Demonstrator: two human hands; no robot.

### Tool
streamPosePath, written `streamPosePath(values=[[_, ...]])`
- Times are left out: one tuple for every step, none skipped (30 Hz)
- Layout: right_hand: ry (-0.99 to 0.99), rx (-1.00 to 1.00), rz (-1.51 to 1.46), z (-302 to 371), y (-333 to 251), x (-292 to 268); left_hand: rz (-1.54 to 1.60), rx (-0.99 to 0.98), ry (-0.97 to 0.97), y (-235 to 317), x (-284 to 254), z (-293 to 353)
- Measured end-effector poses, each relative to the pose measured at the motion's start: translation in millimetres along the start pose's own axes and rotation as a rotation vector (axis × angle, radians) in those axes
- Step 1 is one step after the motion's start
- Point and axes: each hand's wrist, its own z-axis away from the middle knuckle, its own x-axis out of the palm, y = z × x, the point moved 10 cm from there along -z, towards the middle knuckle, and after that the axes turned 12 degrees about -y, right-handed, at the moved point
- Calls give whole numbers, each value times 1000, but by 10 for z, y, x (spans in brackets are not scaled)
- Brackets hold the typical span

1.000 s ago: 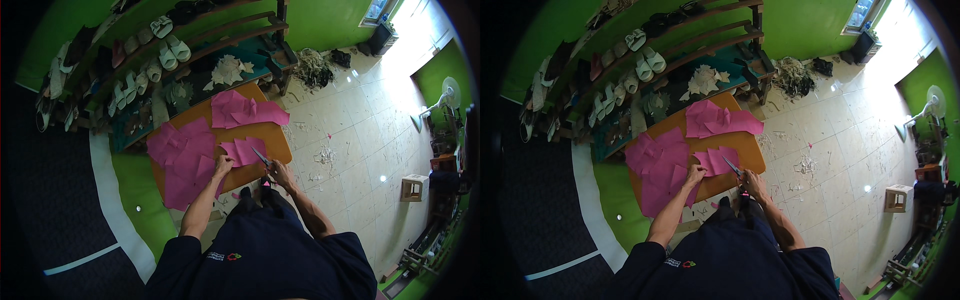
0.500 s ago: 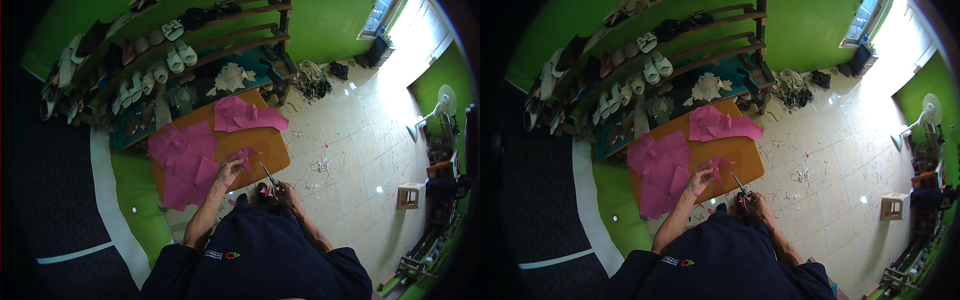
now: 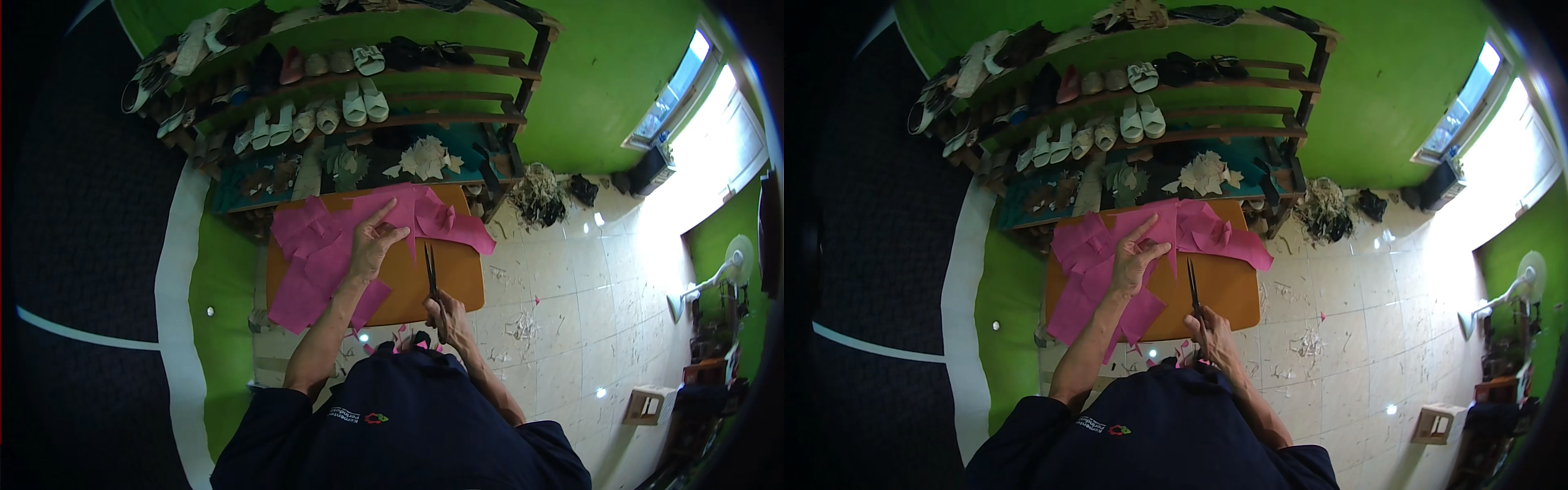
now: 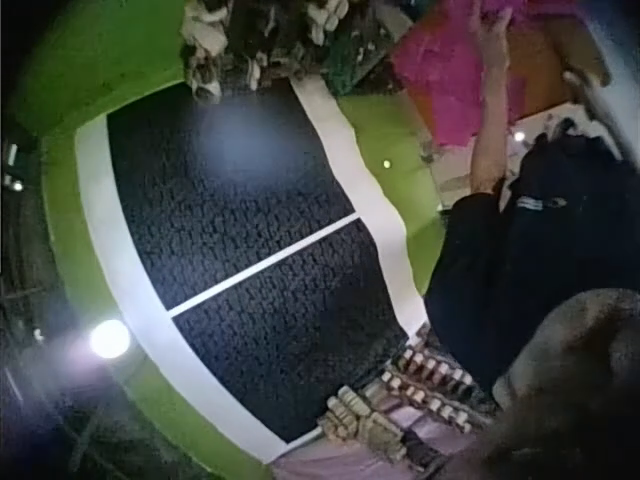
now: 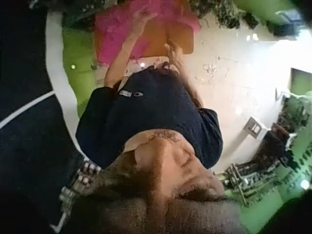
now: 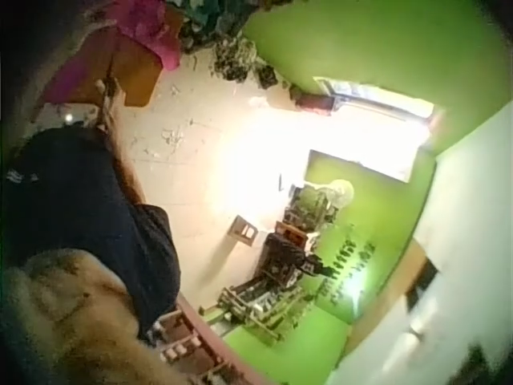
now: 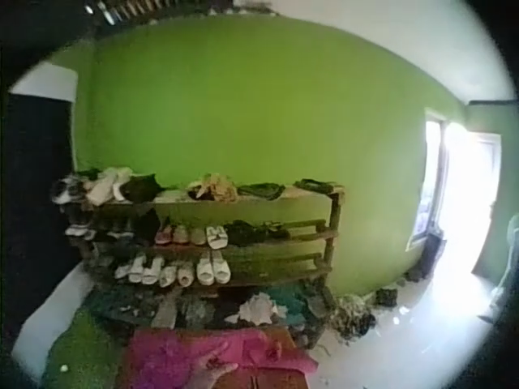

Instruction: Cutting pink fabric pieces with scissors on a table.

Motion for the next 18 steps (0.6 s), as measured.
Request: streamPosePath(values=[[-23,-14,17,-59,-53,40,-10,17,-21,72,20,17],[-30,-19,30,-89,-108,65,-19,33,-43,136,51,32],[-9,-18,7,-115,-160,68,-14,45,-36,182,69,51],[13,-17,-19,-142,-240,88,-15,34,-37,242,98,68],[28,-49,-47,-167,-325,108,-16,22,-39,272,114,77],[25,-53,-39,-198,-346,123,-13,31,-35,275,106,83],[36,-52,-51,-235,-341,130,6,47,-54,288,114,95],[49,-51,-64,-260,-339,128,25,63,-74,302,123,99],[48,-55,-59,-275,-352,132,26,69,-73,310,108,99],[44,-69,-44,-281,-382,139,13,70,-82,332,111,108],[42,-83,-30,-283,-417,146,-1,71,-91,351,116,115],[42,-84,-27,-275,-444,144,1,73,-92,362,111,120],[43,-81,-16,-251,-513,146,2,70,-93,369,103,126],[44,-78,-5,-237,-555,151,3,67,-95,373,98,131],[45,-79,-4,-236,-566,161,3,69,-96,381,92,138],[58,-67,-13,-232,-563,152,4,67,-101,398,107,135],[72,-56,-22,-231,-555,143,5,65,-106,407,118,130],[76,-57,-22,-242,-547,143,6,66,-110,409,123,121]])
